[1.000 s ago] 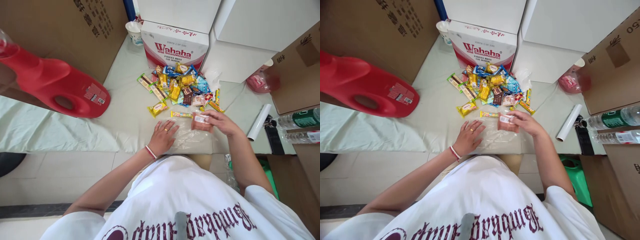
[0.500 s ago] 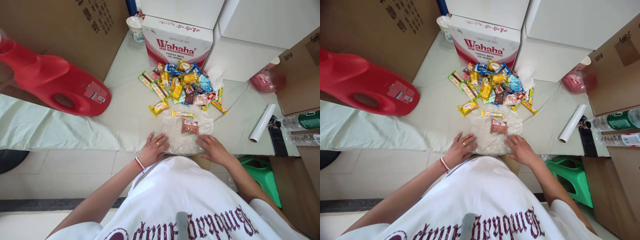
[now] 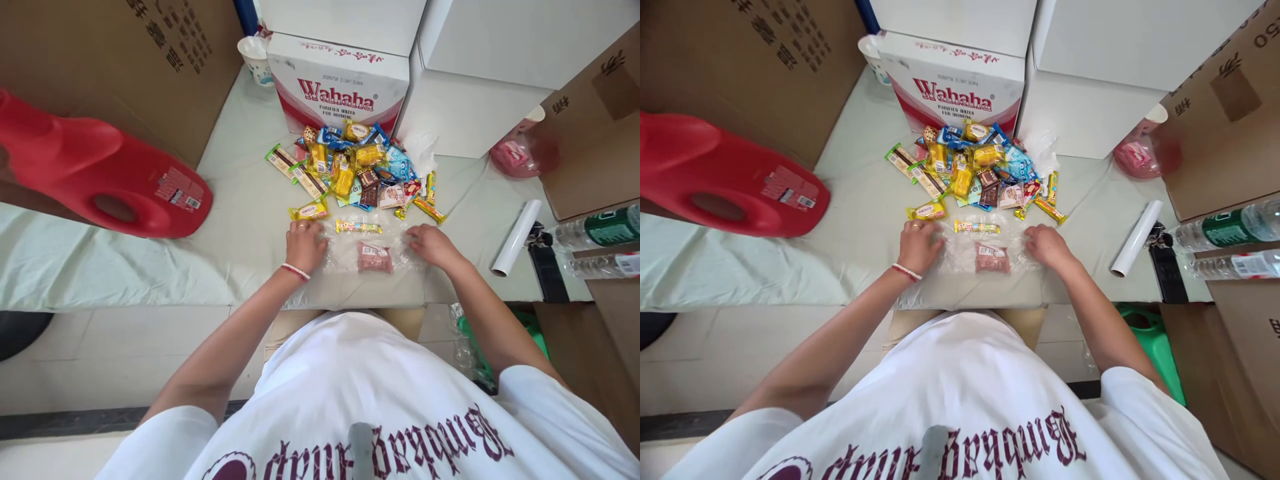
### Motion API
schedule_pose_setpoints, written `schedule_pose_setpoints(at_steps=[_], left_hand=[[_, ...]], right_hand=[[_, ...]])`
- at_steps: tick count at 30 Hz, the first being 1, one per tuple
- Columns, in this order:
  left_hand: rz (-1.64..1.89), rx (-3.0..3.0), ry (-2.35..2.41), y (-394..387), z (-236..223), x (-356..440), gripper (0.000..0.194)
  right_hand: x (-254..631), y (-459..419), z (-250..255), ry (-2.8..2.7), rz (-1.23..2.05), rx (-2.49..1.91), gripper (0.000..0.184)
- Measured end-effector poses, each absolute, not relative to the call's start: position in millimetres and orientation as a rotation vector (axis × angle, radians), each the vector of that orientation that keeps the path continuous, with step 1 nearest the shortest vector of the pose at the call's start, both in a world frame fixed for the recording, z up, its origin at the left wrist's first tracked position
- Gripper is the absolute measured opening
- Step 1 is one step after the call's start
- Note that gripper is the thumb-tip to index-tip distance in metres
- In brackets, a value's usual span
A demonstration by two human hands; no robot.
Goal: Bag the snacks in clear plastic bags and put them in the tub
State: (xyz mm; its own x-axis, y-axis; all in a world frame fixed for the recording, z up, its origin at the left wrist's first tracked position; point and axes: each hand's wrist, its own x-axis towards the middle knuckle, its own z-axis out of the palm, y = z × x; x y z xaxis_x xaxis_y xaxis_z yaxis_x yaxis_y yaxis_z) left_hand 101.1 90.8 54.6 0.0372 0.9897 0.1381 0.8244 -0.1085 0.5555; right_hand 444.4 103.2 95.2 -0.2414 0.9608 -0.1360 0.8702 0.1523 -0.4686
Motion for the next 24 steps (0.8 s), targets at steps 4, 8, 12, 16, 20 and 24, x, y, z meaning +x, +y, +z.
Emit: schedule_pose_setpoints(at_steps=[4, 8, 12, 16, 20, 24], left_hand=[[1.112, 1.885, 2.116, 88, 64, 97, 0.021], [1.271, 2.096, 1.954, 42, 87, 110, 0.028], [0.631, 2.563, 1.278, 22, 87, 160, 0.044], [0.34, 2.528, 1.248, 40, 67, 192, 0.043], [0.395, 2.413, 1.288, 50, 46, 190, 0.041], [0.711, 2.117, 1.335, 47, 30, 172, 0.034]], right_hand=[[415, 136, 95, -2.367, 0.416, -1.57, 0.037], [380, 154, 84, -2.488, 0.466, -1.477, 0.054], [368, 169, 76, -2.599, 0.555, -1.485, 0.022], [381, 160, 96, -2.643, 0.577, -1.32, 0.022], [395, 113, 107, -2.735, 0.573, -1.125, 0.03], [398, 66, 83, -2.791, 0.646, -1.031, 0.035]])
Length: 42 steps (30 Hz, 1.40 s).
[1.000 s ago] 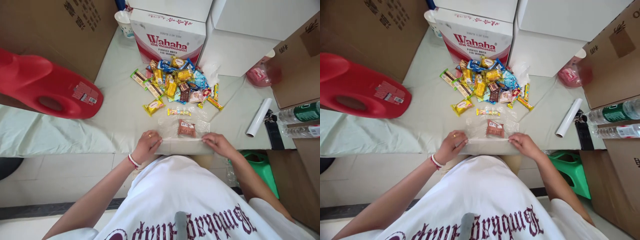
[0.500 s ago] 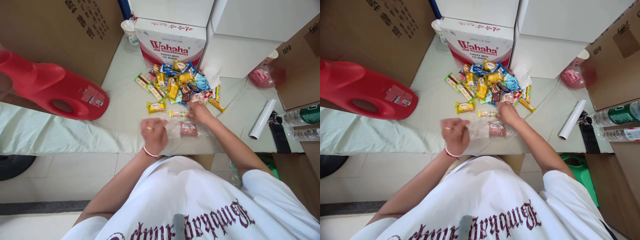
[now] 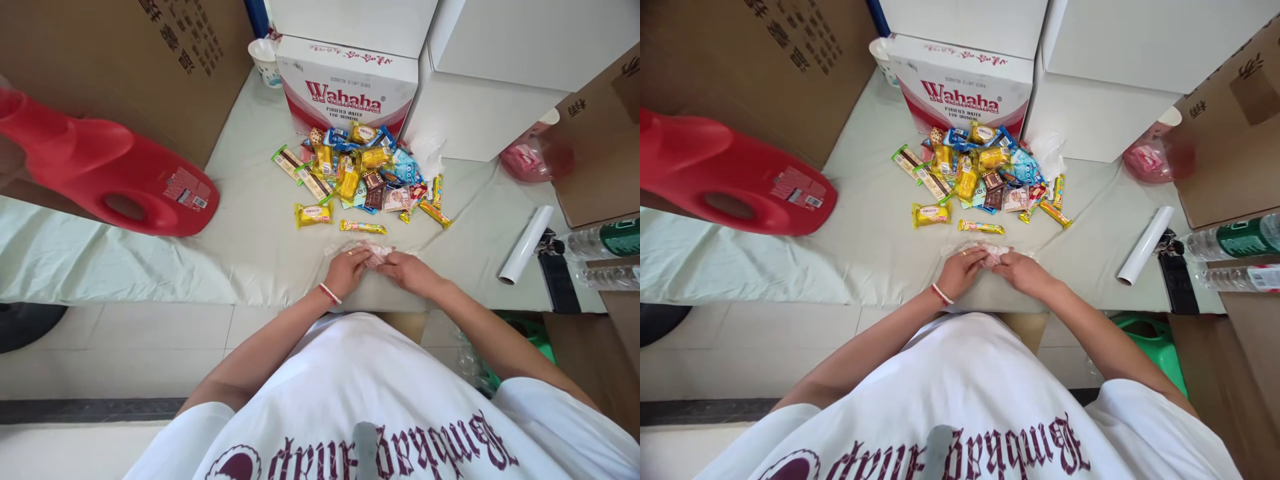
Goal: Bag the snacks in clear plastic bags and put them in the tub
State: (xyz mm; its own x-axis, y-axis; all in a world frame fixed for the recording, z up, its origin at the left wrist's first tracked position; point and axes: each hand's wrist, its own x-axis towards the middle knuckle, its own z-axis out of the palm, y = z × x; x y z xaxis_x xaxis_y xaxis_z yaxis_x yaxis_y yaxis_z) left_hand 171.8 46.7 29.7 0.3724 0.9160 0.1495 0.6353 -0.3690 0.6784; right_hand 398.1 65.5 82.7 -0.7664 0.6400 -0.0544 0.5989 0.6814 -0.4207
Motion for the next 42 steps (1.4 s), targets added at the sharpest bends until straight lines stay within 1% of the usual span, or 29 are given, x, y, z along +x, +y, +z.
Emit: schedule_pose_setpoints(at_steps=[3, 4, 6, 8, 9, 11, 12, 13, 14, 15, 16, 17, 19, 20, 22, 24, 26, 28, 29, 30, 32, 33, 34, 36, 39, 41, 42], left_hand=[[0.922, 1.915, 1.536, 50, 27, 156, 0.025], [0.973, 1.887, 1.626, 54, 29, 153, 0.029], [1.026, 1.909, 1.732, 67, 35, 149, 0.056], [0.991, 1.988, 1.699, 83, 42, 151, 0.082], [0.942, 2.011, 1.654, 90, 45, 153, 0.088], [0.829, 1.994, 1.569, 104, 50, 156, 0.092], [0.79, 1.972, 1.533, 108, 51, 157, 0.089], [0.766, 1.966, 1.495, 110, 53, 156, 0.081], [0.759, 1.983, 1.45, 111, 54, 154, 0.069], [0.766, 2.023, 1.401, 109, 55, 150, 0.054], [0.777, 2.08, 1.351, 105, 55, 145, 0.04], [0.778, 2.145, 1.299, 100, 55, 138, 0.031], [0.729, 2.279, 1.196, 87, 54, 122, 0.025], [0.686, 2.335, 1.142, 80, 52, 114, 0.023], [0.602, 2.38, 1.032, 67, 48, 101, 0.017], [0.606, 2.299, 1.034, 58, 43, 97, 0.015], [0.694, 2.141, 1.268, 55, 40, 102, 0.021], [0.707, 2.016, 1.581, 55, 42, 113, 0.04], [0.648, 1.986, 1.695, 56, 46, 118, 0.047], [0.569, 1.975, 1.759, 57, 51, 122, 0.045], [0.47, 1.964, 1.774, 58, 63, 130, 0.023], [0.489, 1.94, 1.761, 59, 70, 135, 0.013], [0.541, 1.893, 1.733, 60, 76, 140, 0.009], [0.643, 1.747, 1.615, 63, 85, 156, 0.013], [0.627, 1.582, 1.422, 73, 86, 188, 0.026], [0.563, 1.666, 1.432, 80, 82, 207, 0.034], [0.522, 1.763, 1.461, 82, 80, 213, 0.034]], right_hand=[[398, 50, 60, -2.703, 0.736, -1.033, 0.035], [397, 48, 54, -2.648, 0.766, -1.047, 0.033], [397, 46, 48, -2.536, 0.821, -1.094, 0.026], [397, 46, 44, -2.445, 0.864, -1.159, 0.023], [397, 45, 43, -2.406, 0.884, -1.192, 0.027], [398, 45, 41, -2.312, 0.923, -1.262, 0.048], [398, 45, 41, -2.259, 0.938, -1.297, 0.061], [398, 46, 40, -2.218, 0.954, -1.325, 0.071], [398, 47, 39, -2.199, 0.971, -1.336, 0.077], [399, 48, 38, -2.2, 0.981, -1.329, 0.079], [398, 50, 36, -2.219, 0.98, -1.3, 0.075], [398, 51, 35, -2.25, 0.968, -1.255, 0.067], [397, 52, 32, -2.305, 0.906, -1.166, 0.051], [397, 52, 30, -2.32, 0.869, -1.143, 0.047], [396, 50, 27, -2.34, 0.81, -1.137, 0.044], [394, 47, 24, -2.342, 0.773, -1.16, 0.042], [393, 44, 22, -2.33, 0.75, -1.179, 0.04], [391, 42, 21, -2.317, 0.731, -1.197, 0.04], [391, 41, 20, -2.312, 0.723, -1.205, 0.04], [390, 41, 20, -2.306, 0.72, -1.214, 0.041], [389, 41, 19, -2.299, 0.722, -1.227, 0.041], [387, 41, 18, -2.299, 0.721, -1.232, 0.041], [386, 40, 18, -2.299, 0.715, -1.238, 0.041], [381, 39, 20, -2.307, 0.684, -1.251, 0.041], [378, 34, 28, -2.293, 0.658, -1.244, 0.04], [382, 30, 35, -2.248, 0.749, -1.196, 0.036], [387, 28, 38, -2.181, 0.806, -1.206, 0.034]])
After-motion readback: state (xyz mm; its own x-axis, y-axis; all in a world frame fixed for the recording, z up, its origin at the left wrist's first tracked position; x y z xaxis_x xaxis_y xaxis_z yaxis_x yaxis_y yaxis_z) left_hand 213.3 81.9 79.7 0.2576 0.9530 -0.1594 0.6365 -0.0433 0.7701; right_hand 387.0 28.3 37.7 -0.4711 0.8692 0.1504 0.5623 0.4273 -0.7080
